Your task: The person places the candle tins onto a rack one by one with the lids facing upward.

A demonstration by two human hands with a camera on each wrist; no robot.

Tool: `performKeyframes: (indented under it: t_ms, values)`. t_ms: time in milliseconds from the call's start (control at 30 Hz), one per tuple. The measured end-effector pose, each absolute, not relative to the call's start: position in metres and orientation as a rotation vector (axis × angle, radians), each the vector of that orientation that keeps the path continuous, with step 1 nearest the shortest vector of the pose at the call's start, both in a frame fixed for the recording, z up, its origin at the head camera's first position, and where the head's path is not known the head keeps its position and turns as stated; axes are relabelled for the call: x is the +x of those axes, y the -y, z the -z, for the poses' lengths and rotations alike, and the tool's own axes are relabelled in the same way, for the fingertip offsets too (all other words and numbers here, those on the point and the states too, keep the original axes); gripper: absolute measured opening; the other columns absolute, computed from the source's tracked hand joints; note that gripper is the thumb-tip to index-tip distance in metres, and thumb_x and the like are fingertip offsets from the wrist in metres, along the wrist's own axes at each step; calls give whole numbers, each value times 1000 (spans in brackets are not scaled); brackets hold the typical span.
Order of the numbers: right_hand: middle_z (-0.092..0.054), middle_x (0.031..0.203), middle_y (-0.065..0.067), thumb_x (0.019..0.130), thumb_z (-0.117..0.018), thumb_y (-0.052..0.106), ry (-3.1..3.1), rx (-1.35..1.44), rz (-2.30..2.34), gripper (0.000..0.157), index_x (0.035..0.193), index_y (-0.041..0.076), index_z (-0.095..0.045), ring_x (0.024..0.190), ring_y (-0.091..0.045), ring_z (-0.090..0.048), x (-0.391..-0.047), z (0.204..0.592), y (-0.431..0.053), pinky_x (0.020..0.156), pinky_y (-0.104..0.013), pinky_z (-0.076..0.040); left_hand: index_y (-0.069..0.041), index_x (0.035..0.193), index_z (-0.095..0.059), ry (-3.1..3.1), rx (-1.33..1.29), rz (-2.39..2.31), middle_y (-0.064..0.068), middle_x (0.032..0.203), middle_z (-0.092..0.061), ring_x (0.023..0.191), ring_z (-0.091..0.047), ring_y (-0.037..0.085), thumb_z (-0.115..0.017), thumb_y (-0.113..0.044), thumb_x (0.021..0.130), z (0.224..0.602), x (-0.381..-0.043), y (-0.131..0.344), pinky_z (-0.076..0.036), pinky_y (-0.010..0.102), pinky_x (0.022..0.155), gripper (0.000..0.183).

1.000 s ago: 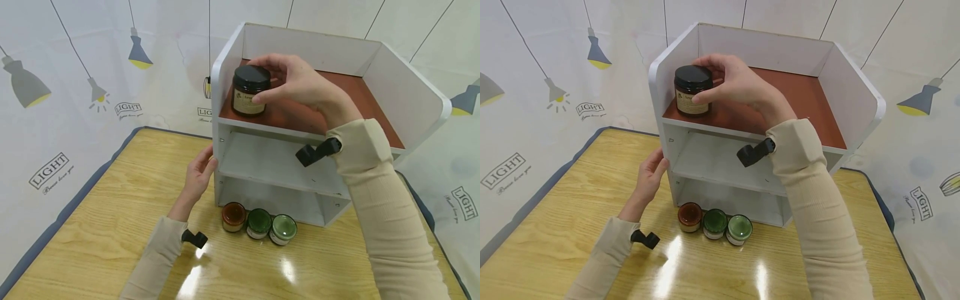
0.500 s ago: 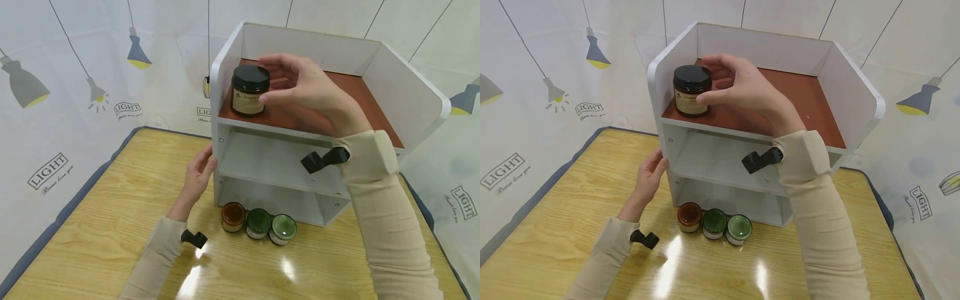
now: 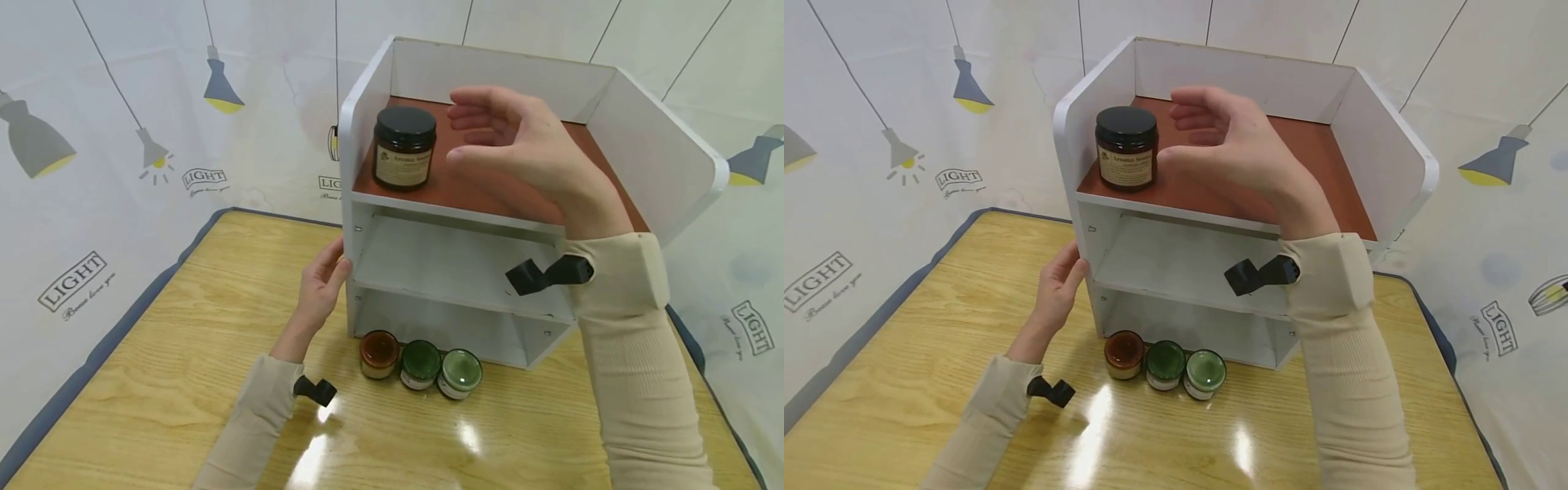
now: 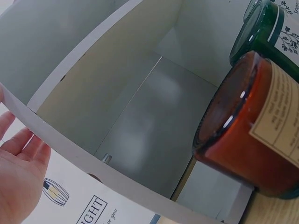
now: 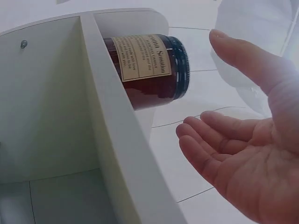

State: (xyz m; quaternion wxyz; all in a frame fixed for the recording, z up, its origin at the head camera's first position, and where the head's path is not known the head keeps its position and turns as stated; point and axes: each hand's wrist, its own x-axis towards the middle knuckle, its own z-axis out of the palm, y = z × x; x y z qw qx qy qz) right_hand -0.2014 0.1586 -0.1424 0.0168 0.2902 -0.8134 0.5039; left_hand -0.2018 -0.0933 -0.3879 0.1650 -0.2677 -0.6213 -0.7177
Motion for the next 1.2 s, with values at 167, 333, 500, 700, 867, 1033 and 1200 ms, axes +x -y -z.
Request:
performKeyframes:
  t_ms: [167,333,500,700,867,1033,1200]
  values:
    - [-54,124,-10,81,-70,3,2498,884,-1556,57,134,5,-49,114,-19,-51,-196,144,-165,96,-25,-42,15,134,-38,1750,-771,2058,14,135,-49,123,-46,11,-51,-17,98,390,-204,94,-41,25,98,50]
    - [-55,123,-11,80,-70,0,2450,869,-1613,54,131,3,-51,112,-21,-52,-193,147,-171,95,-24,-42,17,132,-37,1708,-798,2079,-11,128,-53,123,-46,11,-52,-21,97,390,-204,93,-42,24,97,54]
    - [-56,122,-11,78,-70,-4,2392,879,-1689,53,128,3,-53,112,-22,-52,-189,151,-177,94,-23,-42,18,131,-36,1699,-816,2078,-13,128,-53,123,-46,11,-52,-23,97,391,-206,93,-42,24,97,55]
    - [-55,122,-12,78,-70,-4,2359,887,-1675,53,127,3,-54,112,-24,-51,-182,157,-182,94,-22,-42,17,131,-37,1711,-817,2065,-11,129,-52,124,-45,11,-52,-24,97,392,-206,93,-41,25,98,56]
    - [-54,122,-15,77,-70,-8,2285,906,-1775,52,126,2,-55,112,-25,-51,-177,161,-187,96,-22,-41,16,132,-38,1735,-801,2062,-8,131,-51,125,-44,12,-52,-22,98,392,-205,93,-40,27,100,53]
    - [-55,121,-15,77,-67,-12,2209,957,-1844,52,126,0,-54,113,-24,-51,-172,166,-191,97,-23,-40,16,132,-38,1738,-800,2056,-10,130,-51,126,-44,13,-51,-19,98,390,-204,93,-41,26,99,50]
    - [-57,120,-15,77,-65,-17,2169,964,-1840,51,125,-2,-55,112,-25,-52,-168,172,-193,97,-25,-41,16,132,-38,1739,-803,2053,-11,130,-51,126,-43,12,-51,-20,98,390,-203,93,-40,26,100,51]
